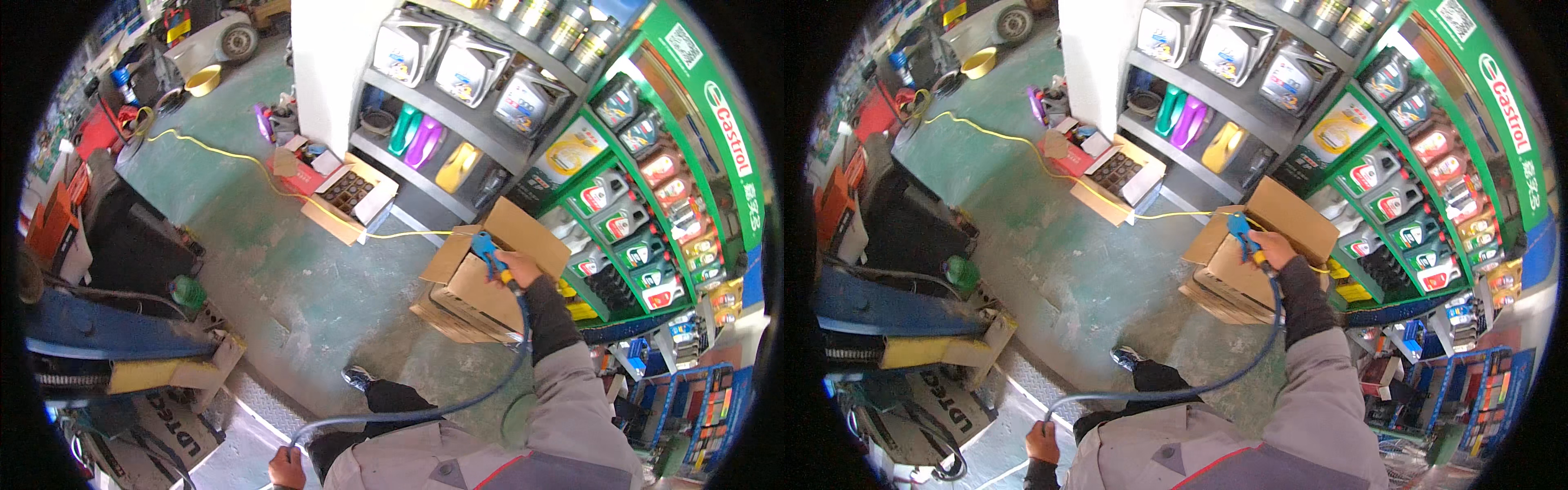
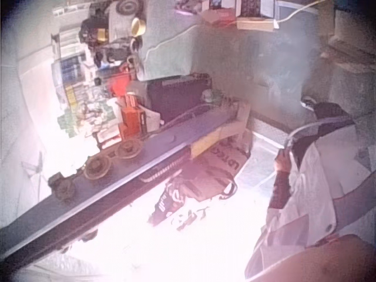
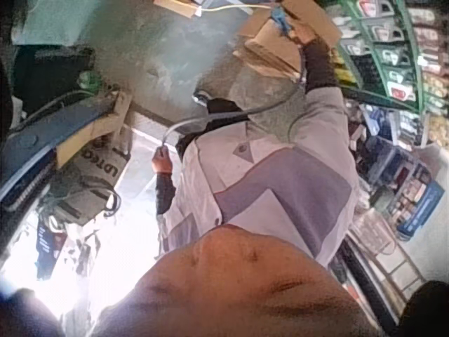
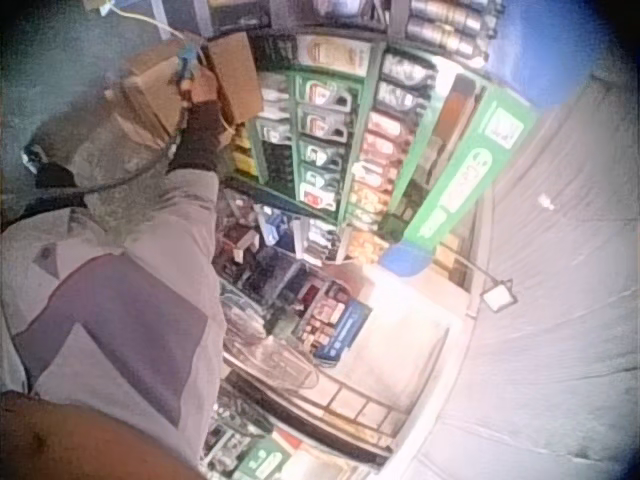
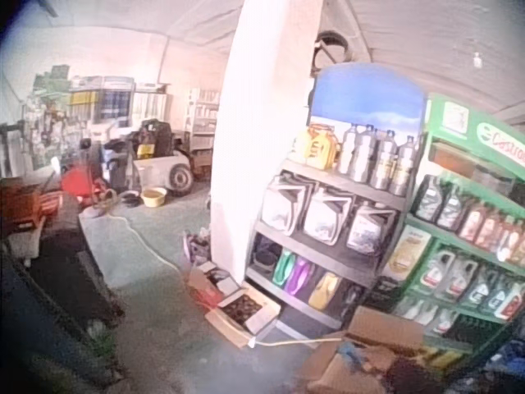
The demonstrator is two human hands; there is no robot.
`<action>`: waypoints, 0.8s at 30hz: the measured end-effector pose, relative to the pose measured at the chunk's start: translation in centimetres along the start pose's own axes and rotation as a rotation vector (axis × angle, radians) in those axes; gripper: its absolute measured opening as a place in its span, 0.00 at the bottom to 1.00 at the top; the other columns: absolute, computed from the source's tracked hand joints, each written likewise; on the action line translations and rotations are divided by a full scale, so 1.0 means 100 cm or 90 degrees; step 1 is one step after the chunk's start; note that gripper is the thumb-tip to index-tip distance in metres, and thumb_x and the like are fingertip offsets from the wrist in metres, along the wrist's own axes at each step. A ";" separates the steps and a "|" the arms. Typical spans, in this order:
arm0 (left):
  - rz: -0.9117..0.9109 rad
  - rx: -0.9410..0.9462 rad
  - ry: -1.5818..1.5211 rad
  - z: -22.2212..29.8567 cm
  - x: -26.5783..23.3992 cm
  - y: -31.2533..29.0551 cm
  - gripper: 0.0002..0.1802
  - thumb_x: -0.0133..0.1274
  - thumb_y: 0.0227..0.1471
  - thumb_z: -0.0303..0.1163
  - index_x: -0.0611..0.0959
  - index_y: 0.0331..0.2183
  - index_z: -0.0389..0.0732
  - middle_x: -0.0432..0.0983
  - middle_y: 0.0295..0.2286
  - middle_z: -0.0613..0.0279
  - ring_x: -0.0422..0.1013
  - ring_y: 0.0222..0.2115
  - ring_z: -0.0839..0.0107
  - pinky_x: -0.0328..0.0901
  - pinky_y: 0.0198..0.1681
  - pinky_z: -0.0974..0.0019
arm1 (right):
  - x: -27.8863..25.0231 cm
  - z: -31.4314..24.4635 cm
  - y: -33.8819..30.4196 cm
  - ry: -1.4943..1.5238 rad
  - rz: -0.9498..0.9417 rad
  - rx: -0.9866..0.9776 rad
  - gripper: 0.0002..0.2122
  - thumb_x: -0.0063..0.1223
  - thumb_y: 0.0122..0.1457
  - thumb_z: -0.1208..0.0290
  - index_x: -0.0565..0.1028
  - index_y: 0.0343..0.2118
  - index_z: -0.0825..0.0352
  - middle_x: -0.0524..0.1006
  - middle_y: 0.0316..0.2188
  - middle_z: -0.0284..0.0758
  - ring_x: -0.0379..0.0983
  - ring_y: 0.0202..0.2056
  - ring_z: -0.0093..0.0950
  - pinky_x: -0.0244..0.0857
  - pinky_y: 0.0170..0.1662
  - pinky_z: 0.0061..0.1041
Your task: The person walks through a garage, picks up a yellow hose, coils it around a white pillar, then picks up a blue hose and coils it around a red pillar. The person then walks outside to pick up an orange tool and returns inside.
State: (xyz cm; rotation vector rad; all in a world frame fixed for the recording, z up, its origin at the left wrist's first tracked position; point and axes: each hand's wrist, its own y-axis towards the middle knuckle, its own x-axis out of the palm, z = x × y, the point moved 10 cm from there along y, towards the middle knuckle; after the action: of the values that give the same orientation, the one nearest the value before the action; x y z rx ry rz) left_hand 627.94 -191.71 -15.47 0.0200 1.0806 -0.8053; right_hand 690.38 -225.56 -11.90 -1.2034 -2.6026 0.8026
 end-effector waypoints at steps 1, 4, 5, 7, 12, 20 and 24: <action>0.028 -0.033 0.002 -0.014 -0.009 -0.005 0.24 0.46 0.62 0.46 0.74 0.23 0.37 0.72 0.20 0.42 0.69 0.23 0.38 0.61 0.27 0.44 | 0.015 0.007 0.021 -0.006 -0.001 0.012 0.18 0.44 0.68 0.56 0.74 0.41 0.70 0.81 0.31 0.42 0.79 0.28 0.31 0.69 0.22 0.23; 0.085 -0.128 -0.011 -0.059 -0.033 -0.020 0.27 0.45 0.63 0.49 0.73 0.22 0.36 0.71 0.17 0.47 0.68 0.19 0.47 0.60 0.24 0.48 | 0.072 0.051 0.082 0.086 -0.017 0.100 0.17 0.44 0.68 0.59 0.73 0.39 0.72 0.80 0.30 0.44 0.81 0.33 0.37 0.68 0.20 0.25; 0.099 -0.168 -0.011 -0.076 -0.040 -0.031 0.28 0.45 0.63 0.50 0.72 0.22 0.36 0.70 0.15 0.49 0.67 0.17 0.50 0.59 0.23 0.49 | 0.090 0.069 0.101 0.060 -0.003 0.120 0.17 0.44 0.68 0.58 0.71 0.43 0.71 0.80 0.33 0.45 0.81 0.33 0.40 0.67 0.19 0.25; 0.126 -0.199 -0.018 -0.097 -0.052 -0.058 0.31 0.45 0.63 0.52 0.70 0.20 0.36 0.66 0.14 0.53 0.64 0.16 0.59 0.57 0.22 0.54 | 0.129 0.110 0.131 0.114 -0.043 0.185 0.15 0.43 0.68 0.58 0.67 0.48 0.64 0.78 0.35 0.47 0.81 0.33 0.43 0.66 0.17 0.26; 0.131 -0.349 0.020 -0.129 -0.059 -0.126 0.26 0.49 0.60 0.47 0.70 0.21 0.35 0.66 0.17 0.42 0.64 0.19 0.43 0.57 0.24 0.47 | 0.165 0.225 0.187 0.071 0.057 0.259 0.09 0.38 0.70 0.64 0.65 0.49 0.60 0.75 0.33 0.51 0.77 0.28 0.47 0.72 0.19 0.41; 0.065 -0.403 0.031 -0.108 -0.040 -0.159 0.24 0.54 0.55 0.45 0.70 0.20 0.35 0.67 0.17 0.43 0.67 0.20 0.41 0.59 0.25 0.48 | 0.111 0.431 0.094 -0.111 0.255 0.543 0.18 0.32 0.71 0.56 0.62 0.56 0.60 0.77 0.34 0.51 0.77 0.22 0.44 0.67 0.15 0.43; 0.033 -0.395 0.010 -0.100 -0.034 -0.155 0.23 0.55 0.55 0.44 0.71 0.20 0.36 0.68 0.16 0.44 0.68 0.20 0.43 0.59 0.24 0.48 | 0.135 0.467 0.029 -0.205 -0.027 0.659 0.23 0.30 0.70 0.63 0.77 0.34 0.76 0.80 0.27 0.47 0.74 0.21 0.38 0.69 0.22 0.39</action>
State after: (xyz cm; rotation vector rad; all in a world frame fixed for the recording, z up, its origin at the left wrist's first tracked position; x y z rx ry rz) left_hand 610.29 -197.07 -12.24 -0.4682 1.3017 -0.3978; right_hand 666.57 -232.80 -53.79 -0.7111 -1.8330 2.0764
